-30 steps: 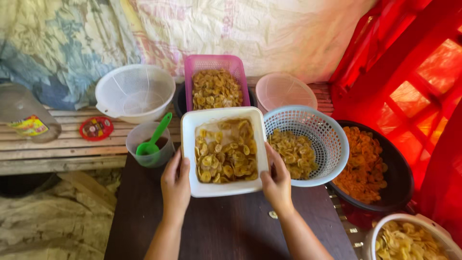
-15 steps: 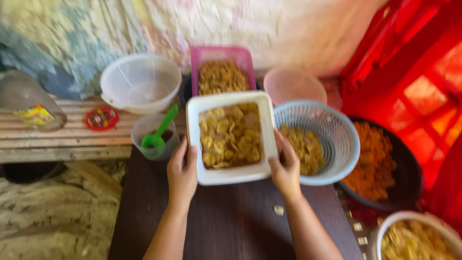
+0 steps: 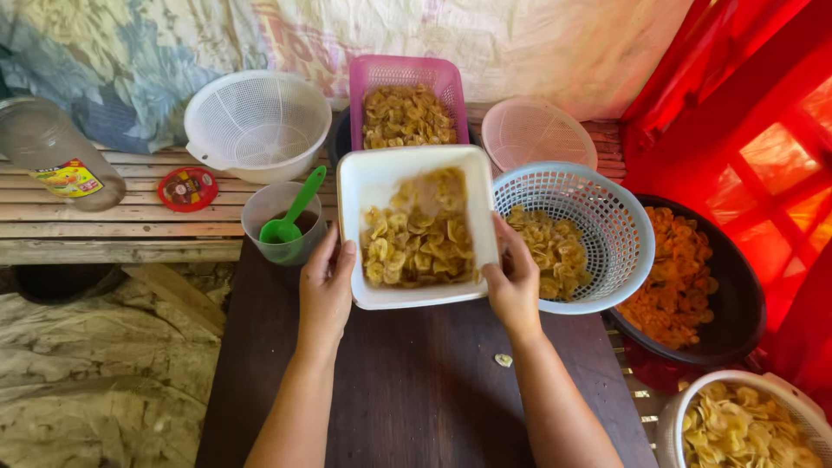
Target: The person shakes a white rectangular container filled with sliced bananas to mix them with a liquid. They then pour the contents into a blue colander and add more sliced bananas from a black bowl. Finally, they use a green scoop to add more liquid from a measuring cup into the container.
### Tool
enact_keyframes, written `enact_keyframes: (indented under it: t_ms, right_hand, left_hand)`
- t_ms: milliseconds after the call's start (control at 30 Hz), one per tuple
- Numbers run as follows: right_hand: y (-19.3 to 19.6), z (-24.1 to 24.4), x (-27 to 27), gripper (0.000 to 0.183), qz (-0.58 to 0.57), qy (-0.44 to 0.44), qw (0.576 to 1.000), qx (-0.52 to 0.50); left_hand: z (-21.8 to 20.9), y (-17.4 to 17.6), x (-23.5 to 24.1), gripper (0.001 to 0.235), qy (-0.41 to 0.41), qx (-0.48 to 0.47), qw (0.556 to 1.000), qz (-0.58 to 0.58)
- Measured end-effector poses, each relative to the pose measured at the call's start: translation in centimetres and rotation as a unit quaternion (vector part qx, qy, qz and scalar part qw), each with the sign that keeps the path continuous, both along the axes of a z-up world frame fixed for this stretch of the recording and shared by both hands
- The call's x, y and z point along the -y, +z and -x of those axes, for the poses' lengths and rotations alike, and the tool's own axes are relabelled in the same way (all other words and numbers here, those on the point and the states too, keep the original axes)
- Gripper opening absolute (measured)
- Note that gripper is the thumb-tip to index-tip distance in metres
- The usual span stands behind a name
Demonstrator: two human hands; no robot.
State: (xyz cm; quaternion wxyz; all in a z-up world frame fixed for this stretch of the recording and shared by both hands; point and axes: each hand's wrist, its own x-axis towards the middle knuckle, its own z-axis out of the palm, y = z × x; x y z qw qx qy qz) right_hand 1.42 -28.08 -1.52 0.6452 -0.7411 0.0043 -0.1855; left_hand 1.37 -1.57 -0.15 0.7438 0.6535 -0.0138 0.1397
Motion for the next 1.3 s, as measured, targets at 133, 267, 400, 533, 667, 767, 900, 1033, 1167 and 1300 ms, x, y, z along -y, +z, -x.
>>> enact_keyframes:
  t_ms: [133, 267, 400, 533, 667, 767, 900, 1033, 1167, 1300]
  right_hand:
    - [0.2, -0.3, 0.0, 0.075, -0.018, 0.041, 0.998, 0.044]
    - [-0.7, 0.7, 0.4, 0.072, -0.039, 0.048, 0.998, -0.007]
    - [0.5, 1.4, 0.2, 0.072, -0.045, 0.035, 0.996, 0.067]
    - [1.2, 1.4, 0.6, 0.076, 0.019, 0.010, 1.000, -0.003]
    - [2.1, 1.3, 0.0, 0.072, -0.022, 0.021, 0.998, 0.053]
    - [1.3, 1.6, 0.1, 0.073, -0.006, 0.021, 1.000, -0.017]
    - [1.5, 1.2, 0.1, 0.072, -0.040, 0.038, 0.993, 0.104]
    - [0.9, 0.8, 0.7, 0.074, 0.033, 0.009, 0.999, -0.009]
    - [0.8, 0.4, 0.6, 0.072, -0.012, 0.012, 0.999, 0.050]
    - [1.0, -0.2, 0.9, 0.070, -0.007, 0.051, 0.998, -0.020]
  left_hand:
    - [0.5, 0.2, 0.1, 0.048, 0.036, -0.052, 0.996, -0.061]
    - [0.9, -1.3, -0.4, 0.044, 0.022, -0.026, 0.998, -0.058]
    - [1.2, 0.1, -0.4, 0.050, -0.001, -0.020, 0.998, -0.065]
    - [1.2, 0.4, -0.4, 0.047, 0.022, -0.009, 0.991, -0.130]
    - [1.0, 0.9, -0.3, 0.048, 0.011, 0.070, 0.990, -0.120]
    - [1.7, 0.1, -0.6, 0.047, 0.002, -0.003, 0.992, -0.124]
    - [1.1, 0.4, -0.4, 0.048, 0.046, 0.019, 0.990, -0.133]
    - [0.8, -0.2, -0.1, 0.041, 0.014, -0.029, 0.990, -0.136]
    - [-0.2, 0.0, 0.2, 0.046, 0.004, 0.022, 0.995, -0.101]
    - [0.5, -0.5, 0.5, 0.043, -0.021, -0.115, 0.993, -0.023]
